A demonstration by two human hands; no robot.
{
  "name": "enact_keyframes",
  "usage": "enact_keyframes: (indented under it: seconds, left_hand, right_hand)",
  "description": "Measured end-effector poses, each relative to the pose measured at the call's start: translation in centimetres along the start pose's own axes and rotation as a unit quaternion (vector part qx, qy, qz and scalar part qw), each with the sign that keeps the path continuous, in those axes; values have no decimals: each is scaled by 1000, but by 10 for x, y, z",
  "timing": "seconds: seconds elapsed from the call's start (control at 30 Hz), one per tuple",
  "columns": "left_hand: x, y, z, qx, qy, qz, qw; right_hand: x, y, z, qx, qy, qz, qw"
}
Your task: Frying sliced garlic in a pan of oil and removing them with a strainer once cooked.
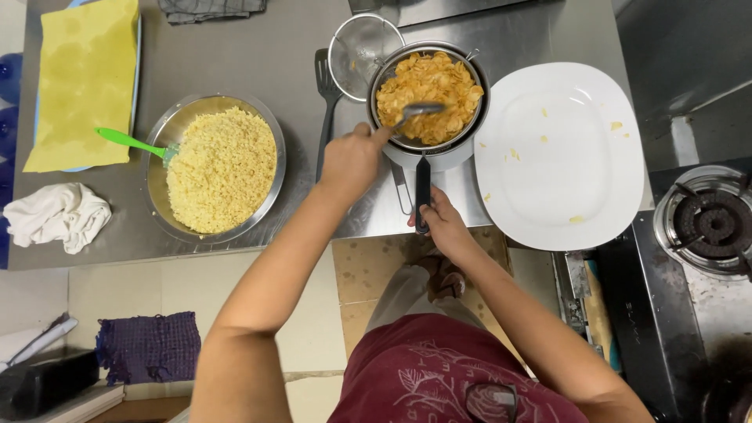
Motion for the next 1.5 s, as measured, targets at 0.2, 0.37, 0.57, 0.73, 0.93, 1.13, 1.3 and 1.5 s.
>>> enact_keyframes:
  seconds: [0.2, 0.37, 0.57, 0.73, 0.93, 1.13, 1.3, 1.5]
  left_hand:
    - [18, 12, 19, -29, 35, 8, 999]
    - [-26, 10, 21, 42, 73, -13, 996]
    - [-82, -21, 27, 58, 75, 32, 995]
    - [-120, -28, 54, 46, 22, 84, 995]
    - [-203, -12, 95, 92, -76, 219, 968]
    - [-237, 2, 85, 169, -50, 435, 883]
    - [-219, 14, 94, 76, -175, 355, 915]
    - [-126, 13, 99, 47, -212, 150, 965]
  right_hand:
    - [0, 0, 0, -2, 0, -15, 1000]
    - [-6, 1, -13, 9, -5, -28, 1000]
    - [1, 1, -3, 34, -19, -54, 998]
    - [15, -4, 18, 42, -42, -85, 995]
    - [21, -11, 41, 25, -95, -94, 991]
    - [19, -16, 22, 19, -90, -157, 983]
    - [15, -16, -6, -3, -67, -231, 971]
    - [20, -13, 7, 14, -62, -244, 968]
Point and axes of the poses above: each hand's wrist, its own x-axis away from the middle knuckle, its own y-axis out of the back of the hand, z = x × y, the point moved 4 cm from there along -x, towards the middle knuckle, and after that the axes turned 11 degrees about z, right-handed, at the moved point
